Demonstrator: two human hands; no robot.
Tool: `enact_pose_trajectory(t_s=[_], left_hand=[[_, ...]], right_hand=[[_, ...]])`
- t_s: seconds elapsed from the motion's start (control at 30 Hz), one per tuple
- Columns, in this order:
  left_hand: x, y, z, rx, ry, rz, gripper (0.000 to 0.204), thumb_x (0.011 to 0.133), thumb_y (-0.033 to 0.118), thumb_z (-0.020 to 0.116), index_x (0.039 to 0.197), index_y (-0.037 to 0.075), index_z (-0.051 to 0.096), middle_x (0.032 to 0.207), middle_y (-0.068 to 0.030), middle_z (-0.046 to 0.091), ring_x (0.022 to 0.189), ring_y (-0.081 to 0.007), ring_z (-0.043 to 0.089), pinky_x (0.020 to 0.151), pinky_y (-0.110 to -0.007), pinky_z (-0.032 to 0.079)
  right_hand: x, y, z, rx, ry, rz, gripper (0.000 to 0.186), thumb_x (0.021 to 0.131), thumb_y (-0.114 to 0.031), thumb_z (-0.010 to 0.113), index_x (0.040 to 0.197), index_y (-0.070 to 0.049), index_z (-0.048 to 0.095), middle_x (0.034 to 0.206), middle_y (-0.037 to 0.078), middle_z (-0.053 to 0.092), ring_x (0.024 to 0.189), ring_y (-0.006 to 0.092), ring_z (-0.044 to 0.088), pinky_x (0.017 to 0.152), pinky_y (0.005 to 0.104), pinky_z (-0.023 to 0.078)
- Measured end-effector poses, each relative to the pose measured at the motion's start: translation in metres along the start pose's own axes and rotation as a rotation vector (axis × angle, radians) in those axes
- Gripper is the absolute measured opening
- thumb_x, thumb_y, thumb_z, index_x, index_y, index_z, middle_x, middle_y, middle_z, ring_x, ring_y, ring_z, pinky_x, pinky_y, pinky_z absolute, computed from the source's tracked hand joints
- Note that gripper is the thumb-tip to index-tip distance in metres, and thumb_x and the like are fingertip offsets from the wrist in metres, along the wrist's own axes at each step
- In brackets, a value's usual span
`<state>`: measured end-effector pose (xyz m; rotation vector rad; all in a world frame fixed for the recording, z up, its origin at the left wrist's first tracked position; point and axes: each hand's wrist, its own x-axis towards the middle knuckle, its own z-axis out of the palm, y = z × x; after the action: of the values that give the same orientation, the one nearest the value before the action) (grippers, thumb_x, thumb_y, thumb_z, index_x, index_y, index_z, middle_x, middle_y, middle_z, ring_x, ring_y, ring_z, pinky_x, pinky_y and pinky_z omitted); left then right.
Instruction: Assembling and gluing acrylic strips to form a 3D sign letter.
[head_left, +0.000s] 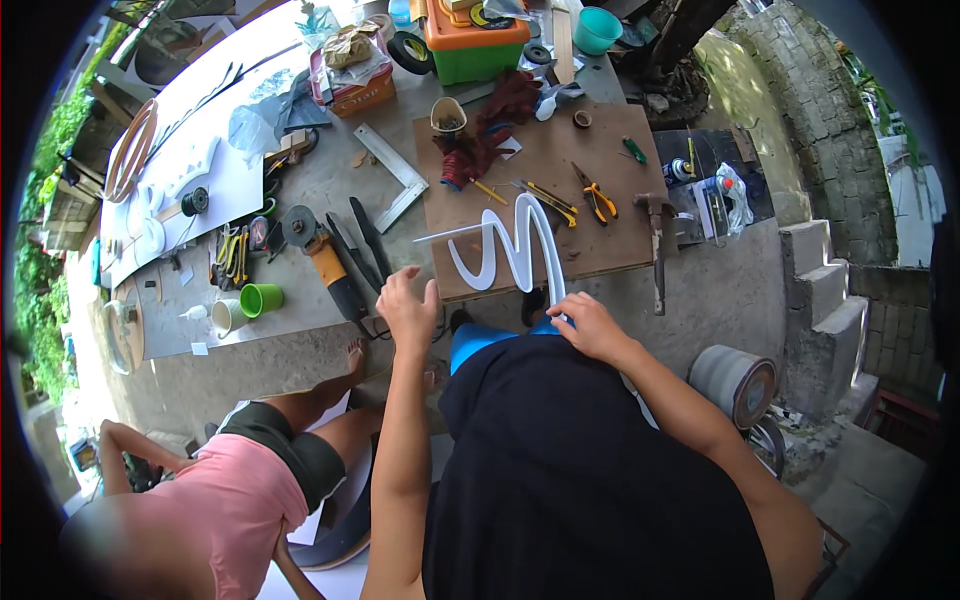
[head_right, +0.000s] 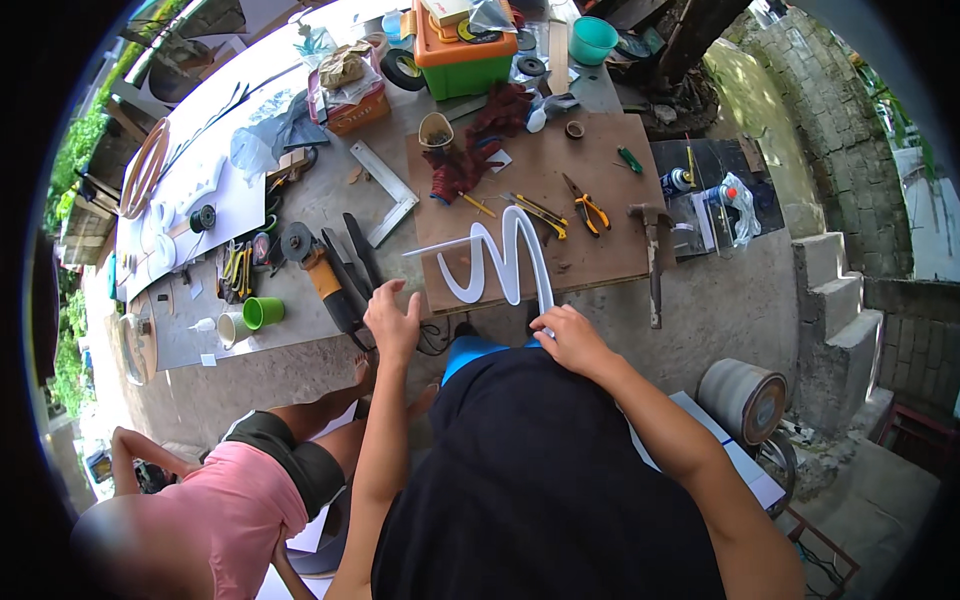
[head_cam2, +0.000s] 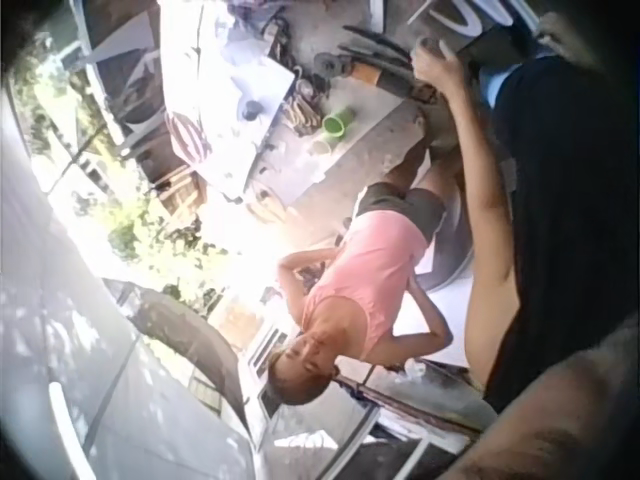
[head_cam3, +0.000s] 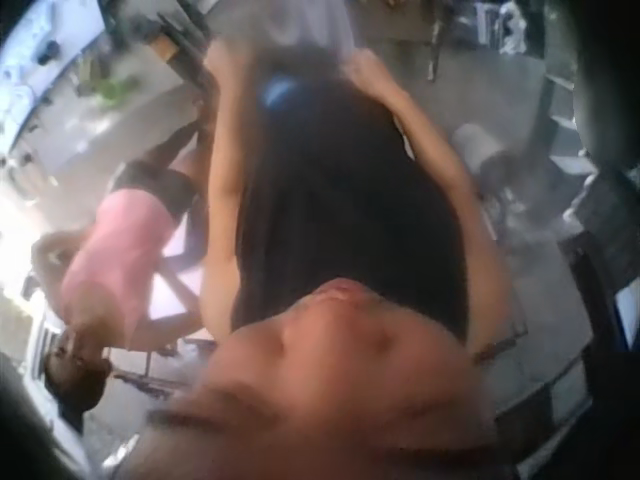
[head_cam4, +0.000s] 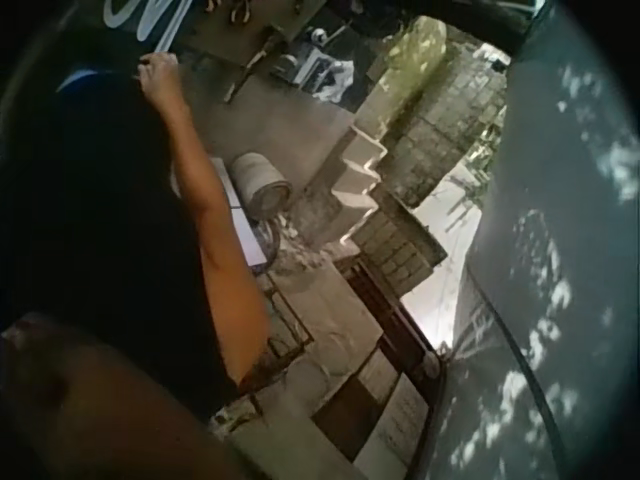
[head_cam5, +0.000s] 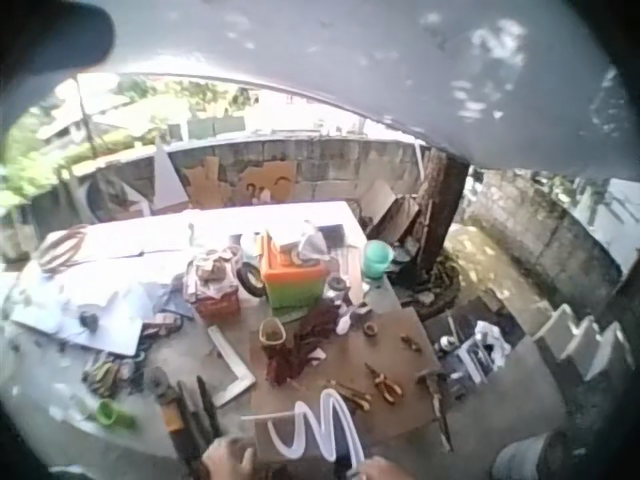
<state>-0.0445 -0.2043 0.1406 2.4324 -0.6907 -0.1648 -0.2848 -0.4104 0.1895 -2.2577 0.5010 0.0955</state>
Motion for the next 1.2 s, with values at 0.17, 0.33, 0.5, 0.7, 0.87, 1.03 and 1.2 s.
enact_pose_trajectory(t_s=[0.17,0.33,0.5,0.7,0.87,1.03,1.2], left_hand=[[0.039,0.067,0.041,0.215,-0.092,0.183,0.058,0.072,0.027,0.082,0.123,0.015,0.058,0.124,-0.0047,0.058,0.125,-0.0261,0.048,0.11,-0.048,0.027],[0.063,0.069,0.069,0.32,-0.226,0.226,0.066,0.064,0.03,0.087,0.122,0.017,0.06,0.122,-0.0023,0.059,0.125,-0.0247,0.048,0.11,-0.05,0.025],[0.079,0.059,0.089,0.4,-0.353,0.251,0.059,0.058,0.031,0.089,0.11,0.017,0.065,0.11,-0.0039,0.062,0.111,-0.0244,0.055,0.098,-0.047,0.03],[0.085,0.053,0.099,0.347,-0.369,0.243,0.056,0.057,0.028,0.089,0.106,0.018,0.064,0.103,-0.0052,0.061,0.104,-0.0256,0.057,0.095,-0.048,0.033],[0.091,0.053,0.098,0.321,-0.397,0.232,0.052,0.059,0.023,0.088,0.105,0.015,0.064,0.102,-0.0063,0.06,0.102,-0.0271,0.057,0.093,-0.048,0.034],[0.093,0.052,0.1,0.281,-0.391,0.187,0.051,0.057,0.02,0.086,0.102,0.014,0.064,0.1,-0.0075,0.06,0.1,-0.0281,0.057,0.09,-0.048,0.036],[0.094,0.052,0.101,0.254,-0.394,0.189,0.047,0.058,0.019,0.084,0.1,0.013,0.065,0.098,-0.0073,0.06,0.099,-0.0283,0.057,0.089,-0.047,0.037]], right_hand=[[0.049,0.026,-0.022,-0.031,0.033,-0.093,0.023,0.079,-0.016,0.075,0.099,-0.007,0.068,0.107,0.008,0.064,0.102,0.0297,0.055,0.09,0.0416,0.045],[0.122,0.025,-0.025,-0.222,0.087,-0.291,0.044,0.071,-0.026,0.083,0.106,-0.006,0.066,0.124,0.009,0.055,0.12,0.0283,0.047,0.102,0.0434,0.036],[0.182,0.036,-0.009,-0.334,0.003,-0.285,0.049,0.068,-0.031,0.085,0.106,-0.005,0.067,0.126,0.01,0.054,0.126,0.0277,0.043,0.108,0.0471,0.03],[0.214,0.041,0.003,-0.359,-0.233,-0.127,0.044,0.068,-0.031,0.085,0.103,-0.009,0.071,0.124,0.007,0.056,0.128,0.0274,0.043,0.11,0.0531,0.026],[0.215,0.043,0.01,-0.299,-0.28,-0.027,0.039,0.069,-0.028,0.085,0.101,-0.011,0.072,0.124,0.005,0.057,0.129,0.0266,0.043,0.111,0.055,0.024],[0.215,0.04,0.01,-0.257,-0.25,-0.006,0.037,0.066,-0.025,0.086,0.097,-0.01,0.073,0.12,0.004,0.058,0.127,0.0273,0.043,0.112,0.0576,0.023],[0.218,0.033,0.003,-0.25,-0.286,0.023,0.036,0.068,-0.025,0.084,0.099,-0.011,0.072,0.121,0.005,0.057,0.128,0.0269,0.043,0.113,0.0575,0.021]])
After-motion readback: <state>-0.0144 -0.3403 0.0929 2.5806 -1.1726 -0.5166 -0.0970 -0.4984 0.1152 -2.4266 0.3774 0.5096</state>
